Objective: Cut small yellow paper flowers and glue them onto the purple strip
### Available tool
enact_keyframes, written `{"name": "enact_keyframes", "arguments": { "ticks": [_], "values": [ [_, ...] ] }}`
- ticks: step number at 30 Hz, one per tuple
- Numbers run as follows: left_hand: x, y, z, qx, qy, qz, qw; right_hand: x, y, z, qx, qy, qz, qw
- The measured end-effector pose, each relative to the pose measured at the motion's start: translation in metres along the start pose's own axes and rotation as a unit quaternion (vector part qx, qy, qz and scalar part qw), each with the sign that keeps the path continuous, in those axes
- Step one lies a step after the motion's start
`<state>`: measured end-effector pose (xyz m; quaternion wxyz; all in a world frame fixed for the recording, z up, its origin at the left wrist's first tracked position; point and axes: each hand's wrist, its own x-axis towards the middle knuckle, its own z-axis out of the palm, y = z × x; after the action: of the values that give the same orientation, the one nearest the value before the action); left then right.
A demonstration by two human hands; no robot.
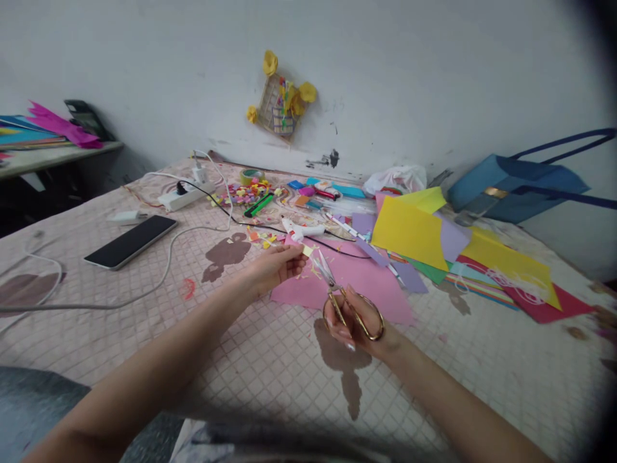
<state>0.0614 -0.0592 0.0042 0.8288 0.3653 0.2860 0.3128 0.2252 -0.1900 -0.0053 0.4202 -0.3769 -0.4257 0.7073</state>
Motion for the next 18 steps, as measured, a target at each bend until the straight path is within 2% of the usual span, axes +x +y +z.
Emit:
{"name": "enact_keyframes", "arguments": {
  "ticks": [7, 13, 18],
  "values": [
    [0.0015, -0.0023, -0.0027, 0.015, -0.018, 0.004, 1.000, 0.0012, 0.0012, -0.0004, 0.000, 0.004, 0.007, 1.000],
    [-0.0018, -0.0021, -0.0002, 0.085, -0.045, 0.040, 0.995, 0.0022, 0.0007, -0.0013, 0.026, -0.002, 0.007, 1.000],
    [-0.0045, -0.0017, 0.0011, 0.112, -0.067, 0.017, 0.991, 0.0023, 0.0022, -0.0033, 0.020, -0.008, 0.014, 1.000]
  ]
}}
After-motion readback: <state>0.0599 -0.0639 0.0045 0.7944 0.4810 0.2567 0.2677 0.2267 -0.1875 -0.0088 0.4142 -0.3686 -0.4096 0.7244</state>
